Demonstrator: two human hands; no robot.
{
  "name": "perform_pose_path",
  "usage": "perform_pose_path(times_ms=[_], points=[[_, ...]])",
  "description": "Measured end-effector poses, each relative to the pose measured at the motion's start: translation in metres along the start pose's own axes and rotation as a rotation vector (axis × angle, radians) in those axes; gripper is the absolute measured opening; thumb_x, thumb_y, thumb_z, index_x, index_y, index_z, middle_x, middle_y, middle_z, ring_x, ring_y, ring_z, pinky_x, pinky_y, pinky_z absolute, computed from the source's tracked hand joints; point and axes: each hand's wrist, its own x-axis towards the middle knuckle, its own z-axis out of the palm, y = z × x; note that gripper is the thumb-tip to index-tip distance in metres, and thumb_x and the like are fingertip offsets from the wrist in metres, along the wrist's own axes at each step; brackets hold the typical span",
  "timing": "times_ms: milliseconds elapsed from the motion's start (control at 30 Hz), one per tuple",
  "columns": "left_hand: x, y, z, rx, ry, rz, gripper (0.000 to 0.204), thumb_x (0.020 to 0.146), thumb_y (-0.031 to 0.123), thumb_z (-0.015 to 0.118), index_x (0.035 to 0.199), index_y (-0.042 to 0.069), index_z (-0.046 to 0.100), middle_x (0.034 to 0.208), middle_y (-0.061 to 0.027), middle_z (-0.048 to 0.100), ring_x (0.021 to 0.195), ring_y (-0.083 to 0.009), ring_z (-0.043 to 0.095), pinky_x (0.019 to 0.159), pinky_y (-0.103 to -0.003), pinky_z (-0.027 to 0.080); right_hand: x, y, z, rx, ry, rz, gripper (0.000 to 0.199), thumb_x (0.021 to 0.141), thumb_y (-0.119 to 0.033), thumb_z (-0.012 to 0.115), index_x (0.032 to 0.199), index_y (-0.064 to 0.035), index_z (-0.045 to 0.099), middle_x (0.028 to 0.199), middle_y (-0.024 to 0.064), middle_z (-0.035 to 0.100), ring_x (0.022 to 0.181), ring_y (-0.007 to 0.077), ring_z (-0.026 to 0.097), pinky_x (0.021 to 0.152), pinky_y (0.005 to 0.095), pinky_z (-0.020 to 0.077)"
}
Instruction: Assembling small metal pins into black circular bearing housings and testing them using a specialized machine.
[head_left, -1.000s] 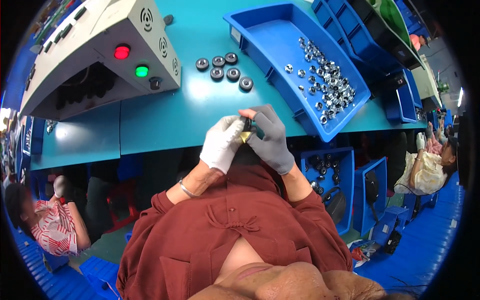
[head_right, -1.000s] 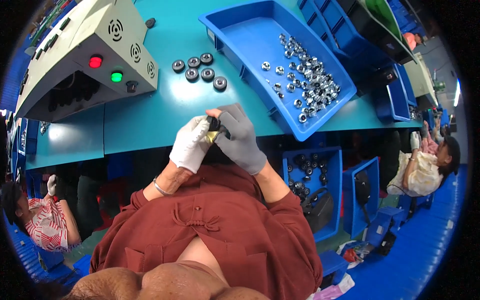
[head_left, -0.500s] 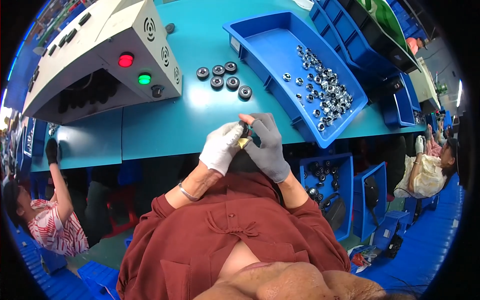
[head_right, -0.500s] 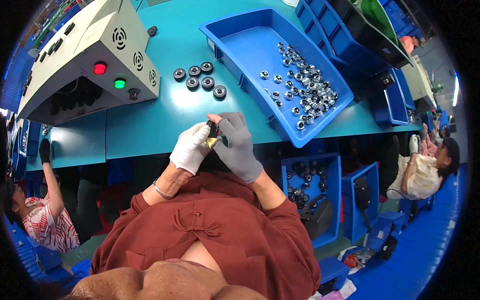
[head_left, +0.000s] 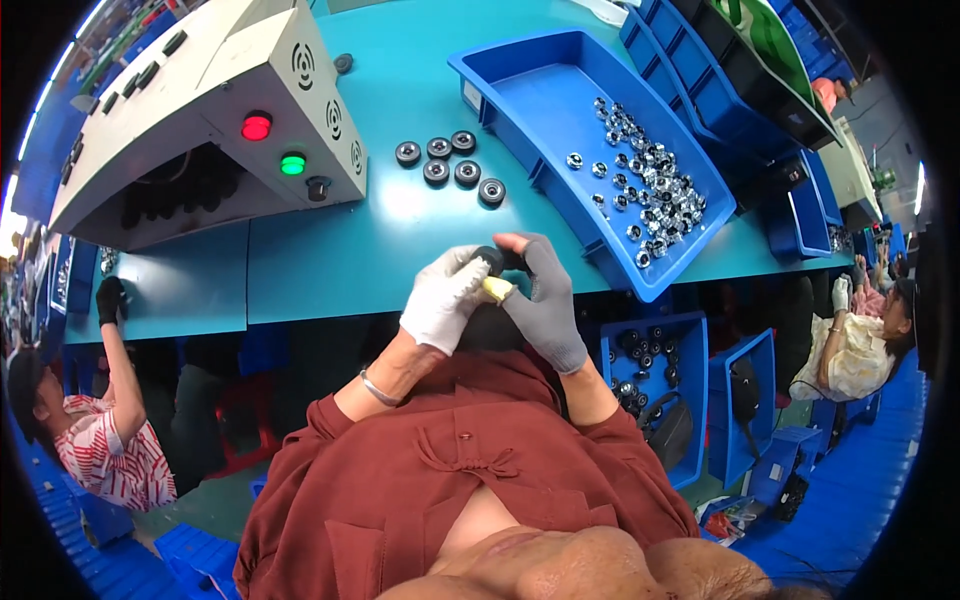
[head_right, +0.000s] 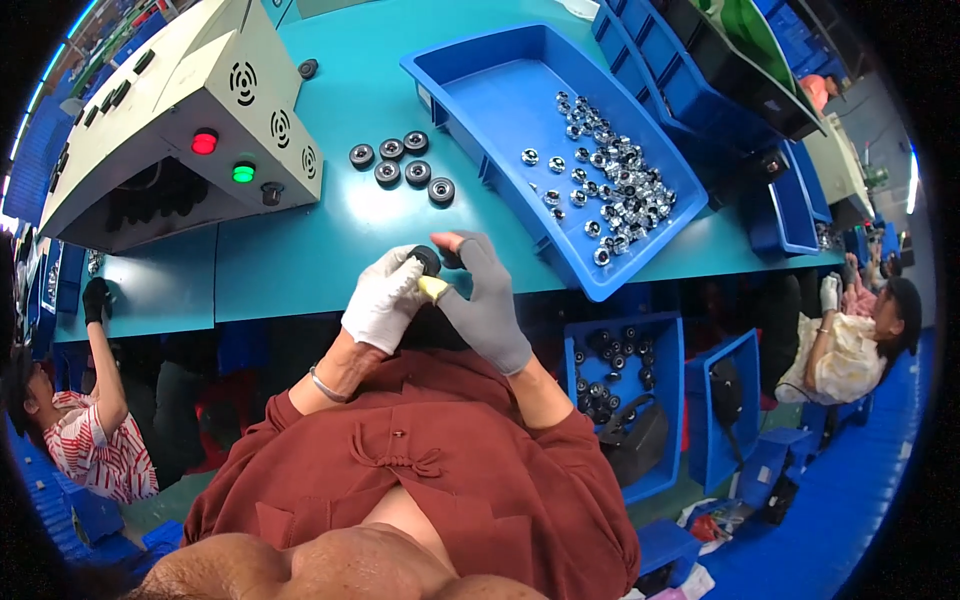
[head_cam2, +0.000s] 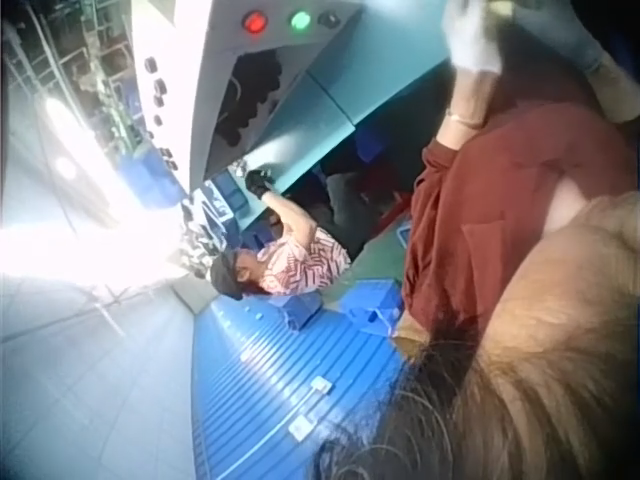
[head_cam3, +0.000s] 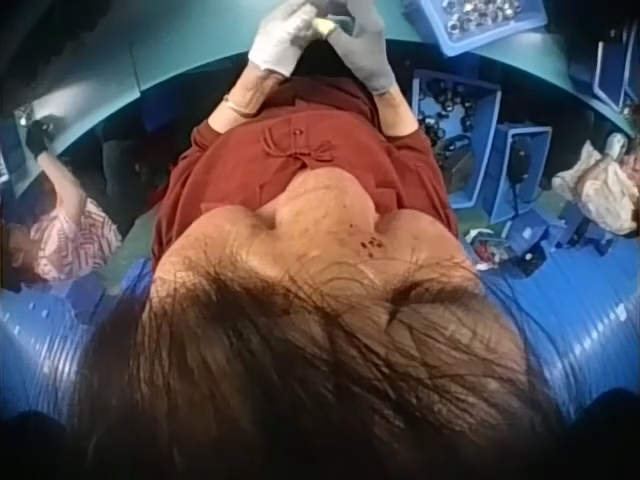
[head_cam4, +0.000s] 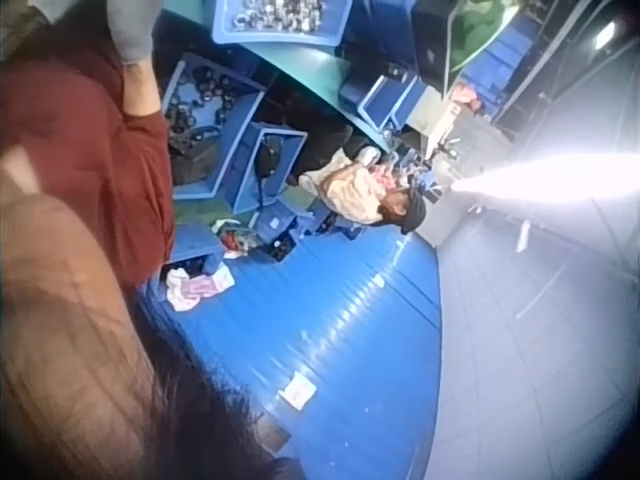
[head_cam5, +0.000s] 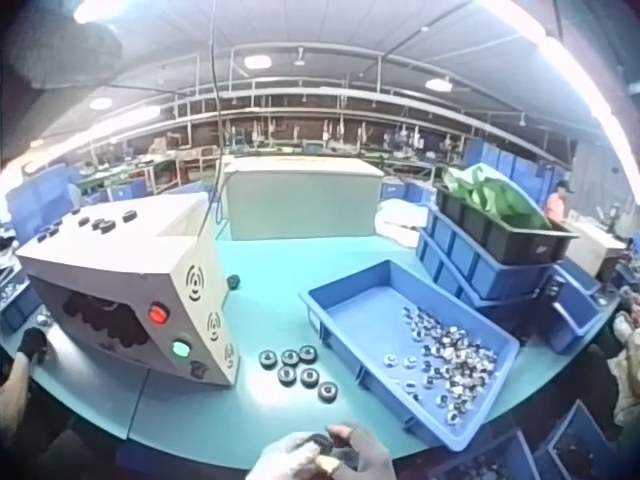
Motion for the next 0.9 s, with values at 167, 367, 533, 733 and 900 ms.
perform_pose_path(times_ms=[167,367,533,733,900], points=[[-0.001,0.0,0.006,0.229,0.137,0.17,0.025,0.093,0.009,0.07,0.112,-0.006,0.063,0.098,-0.0106,0.07,0.085,-0.0146,0.068,0.077,-0.028,0.057,-0.006,0.013,0.003,0.228,-0.018,0.156,0.036,0.081,0.005,0.061,0.117,0.0029,0.066,0.105,0.0089,0.065,0.098,0.0172,0.064,0.09,0.0286,0.0496],[-0.003,0.007,0.011,0.573,0.272,0.315,0.018,0.089,0.003,0.072,0.101,-0.006,0.064,0.09,-0.0102,0.072,0.081,-0.0136,0.07,0.07,-0.027,0.058,-0.012,0.015,0.01,0.108,0.0,0.152,0.039,0.08,0.009,0.057,0.116,0.0022,0.07,0.096,0.0079,0.065,0.092,0.0146,0.064,0.087,0.0257,0.0498],[-0.003,0.008,0.005,0.248,0.137,0.239,0.023,0.096,0.008,0.067,0.11,-0.009,0.064,0.099,-0.0141,0.071,0.083,-0.0179,0.071,0.075,-0.03,0.06,-0.005,0.016,0.01,0.341,-0.012,0.264,0.036,0.086,0.009,0.052,0.118,0.0056,0.068,0.105,0.007,0.069,0.097,0.0119,0.064,0.088,0.0245,0.0498],[-0.002,0.005,-0.011,0.099,0.158,0.08,0.024,0.1,0.014,0.063,0.111,-0.007,0.063,0.1,-0.0138,0.069,0.081,-0.0217,0.071,0.075,-0.032,0.061,-0.004,0.018,0.005,0.466,-0.109,0.338,0.036,0.091,0.004,0.05,0.124,0.0089,0.062,0.116,0.0112,0.068,0.105,0.0133,0.063,0.094,0.0255,0.0488],[-0.002,0.003,-0.015,0.068,0.191,0.068,0.022,0.1,0.018,0.063,0.101,-0.003,0.064,0.089,-0.0085,0.065,0.069,-0.0166,0.064,0.063,-0.03,0.055,-0.004,0.016,0.007,0.495,-0.088,0.379,0.038,0.093,0.0,0.048,0.129,0.0071,0.06,0.118,0.0105,0.067,0.108,0.0131,0.061,0.095,0.0262,0.048]])
